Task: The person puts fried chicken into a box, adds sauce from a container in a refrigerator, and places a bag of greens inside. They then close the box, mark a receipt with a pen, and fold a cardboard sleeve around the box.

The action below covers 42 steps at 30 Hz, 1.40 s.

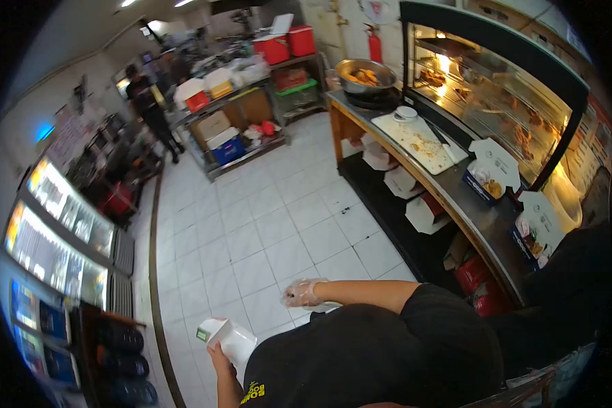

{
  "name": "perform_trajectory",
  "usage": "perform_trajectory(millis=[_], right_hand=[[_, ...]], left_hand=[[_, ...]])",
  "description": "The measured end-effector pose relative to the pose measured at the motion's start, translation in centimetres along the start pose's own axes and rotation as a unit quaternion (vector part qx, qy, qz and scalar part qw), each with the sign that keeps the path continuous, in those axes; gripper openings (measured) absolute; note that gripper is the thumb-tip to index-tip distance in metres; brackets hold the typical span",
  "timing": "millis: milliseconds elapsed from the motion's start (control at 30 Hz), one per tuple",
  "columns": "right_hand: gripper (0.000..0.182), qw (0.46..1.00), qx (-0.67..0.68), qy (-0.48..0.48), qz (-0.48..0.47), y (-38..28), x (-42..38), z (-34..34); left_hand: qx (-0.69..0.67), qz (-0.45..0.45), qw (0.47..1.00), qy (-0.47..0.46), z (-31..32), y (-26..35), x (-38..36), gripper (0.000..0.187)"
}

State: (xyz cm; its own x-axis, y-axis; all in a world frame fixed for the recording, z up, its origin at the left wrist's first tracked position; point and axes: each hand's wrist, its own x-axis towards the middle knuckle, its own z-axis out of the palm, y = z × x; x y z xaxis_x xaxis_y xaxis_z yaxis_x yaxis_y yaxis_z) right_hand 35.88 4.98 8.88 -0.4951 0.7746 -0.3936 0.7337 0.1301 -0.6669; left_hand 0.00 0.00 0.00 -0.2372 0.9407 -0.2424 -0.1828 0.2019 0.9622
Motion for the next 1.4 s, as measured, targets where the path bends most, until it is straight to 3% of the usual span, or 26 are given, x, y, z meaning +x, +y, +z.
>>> perform_trajectory(millis=[67, 100, 133, 200, 233, 267, 367, 433, 500, 567, 600, 667, 700, 800, 900, 1033, 1100, 1133, 1167, 1200, 1233, 1267, 1300, 1333, 1367, 1400], right_hand=[[0.049, 0.995, -0.003, 0.082, 0.061, 2.7, -2.4, 0.8], [0.046, 0.991, 0.045, 0.108, 0.07, 5.5, 6.1, -5.9], [0.044, 0.985, 0.056, 0.122, 0.111, 8.4, 5.2, -8.0], [0.039, 0.961, 0.087, 0.167, 0.203, 11.8, 3.0, -14.4], [0.037, 0.94, 0.11, 0.186, 0.263, 12.6, 1.2, -16.7], [0.033, 0.934, 0.036, 0.254, 0.25, 17.0, 1.1, -16.5], [0.025, 0.869, 0.011, 0.34, 0.36, 24.5, -2.4, -21.0], [0.022, 0.79, 0.076, 0.398, 0.46, 27.5, -5.2, -25.7], [0.025, 0.729, -0.125, 0.466, 0.486, 34.9, -8.4, -30.9], [0.025, 0.693, -0.054, 0.52, 0.496, 42.5, -8.6, -35.6], [0.026, 0.677, -0.136, 0.542, 0.479, 47.5, -8.1, -36.5], [0.025, 0.657, -0.111, 0.519, 0.536, 51.6, -7.6, -39.3], [0.024, 0.642, -0.003, 0.479, 0.599, 51.7, -7.6, -41.6], [0.023, 0.688, -0.06, 0.438, 0.575, 57.0, -7.4, -38.9], [0.02, 0.685, 0.194, 0.462, 0.529, 53.2, -11.9, -42.2], [0.029, 0.639, -0.04, 0.369, 0.674, 56.5, -21.1, -35.6], [0.032, 0.512, -0.007, 0.229, 0.828, 47.0, -23.8, -41.6], [0.036, 0.395, -0.098, 0.343, 0.847, 50.3, -26.5, -34.8], [0.035, 0.358, 0.041, 0.54, 0.761, 51.9, -28.9, -32.7], [0.035, 0.277, 0.153, 0.713, 0.625, 53.3, -31.2, -30.8], [0.033, 0.155, 0.27, 0.854, 0.416, 51.3, -30.7, -32.7], [0.04, 0.154, 0.257, 0.777, 0.553, 47.3, -27.6, -38.4], [0.035, 0.19, 0.137, 0.76, 0.607, 48.9, -27.7, -36.2], [0.031, 0.205, 0.01, 0.722, 0.661, 50.6, -27.9, -34.1], [0.032, 0.022, 0.224, 0.902, 0.367, 51.3, -26.6, -34.8], [0.031, 0.157, 0.07, 0.764, 0.622, 51.7, -24.9, -35.2]], left_hand=[[0.11, 0.021, 0.99, -0.08, 1.6, -1.4, 2.7, 0.048], [0.178, 0.011, 0.976, -0.124, 8.0, 5.3, 14.0, 0.047], [0.199, -0.016, 0.963, -0.179, 15.2, 6.8, 15.8, 0.047], [0.165, 0.012, 0.954, -0.249, 27.3, 6.2, 22.3, 0.045], [0.176, 0.02, 0.929, -0.326, 33.1, 7.1, 23.7, 0.047], [0.199, 0.048, 0.912, -0.355, 38.3, 7.7, 25.5, 0.048], [0.163, 0.076, 0.876, -0.448, 52.7, 7.7, 28.7, 0.047], [0.124, 0.026, 0.873, -0.471, 60.1, 7.9, 29.0, 0.046], [0.098, -0.021, 0.861, -0.498, 68.4, 7.3, 30.3, 0.045], [0.078, -0.055, 0.852, -0.515, 71.9, 6.8, 31.3, 0.044], [0.089, -0.082, 0.847, -0.518, 73.4, 6.3, 32.3, 0.044], [0.109, -0.138, 0.83, -0.53, 76.8, 5.5, 34.7, 0.044], [0.114, -0.139, 0.826, -0.534, 78.7, 5.4, 35.2, 0.045], [0.125, -0.137, 0.812, -0.553, 84.9, 7.0, 36.8, 0.047], [0.125, -0.134, 0.788, -0.588, 91.7, 7.6, 37.8, 0.049], [0.137, -0.134, 0.721, -0.666, 102.9, 5.2, 38.8, 0.048], [0.132, -0.112, 0.691, -0.702, 108.4, 1.5, 40.6, 0.046], [0.125, -0.118, 0.686, -0.707, 110.9, 0.2, 40.5, 0.044], [0.12, -0.121, 0.684, -0.709, 113.5, -0.4, 39.8, 0.042], [0.157, -0.092, 0.654, -0.734, 116.0, -0.1, 38.9, 0.038], [0.14, -0.127, 0.657, -0.73, 118.6, -2.1, 39.2, 0.034], [0.099, -0.153, 0.659, -0.73, 120.2, -1.9, 37.7, 0.033], [0.057, -0.181, 0.659, -0.728, 121.5, -1.6, 36.0, 0.032], [0.004, -0.105, 0.647, -0.756, 122.8, -4.9, 35.9, 0.033], [-0.014, -0.078, 0.647, -0.759, 123.1, -6.3, 35.5, 0.033], [-0.032, -0.051, 0.646, -0.761, 123.4, -7.8, 35.1, 0.034]])
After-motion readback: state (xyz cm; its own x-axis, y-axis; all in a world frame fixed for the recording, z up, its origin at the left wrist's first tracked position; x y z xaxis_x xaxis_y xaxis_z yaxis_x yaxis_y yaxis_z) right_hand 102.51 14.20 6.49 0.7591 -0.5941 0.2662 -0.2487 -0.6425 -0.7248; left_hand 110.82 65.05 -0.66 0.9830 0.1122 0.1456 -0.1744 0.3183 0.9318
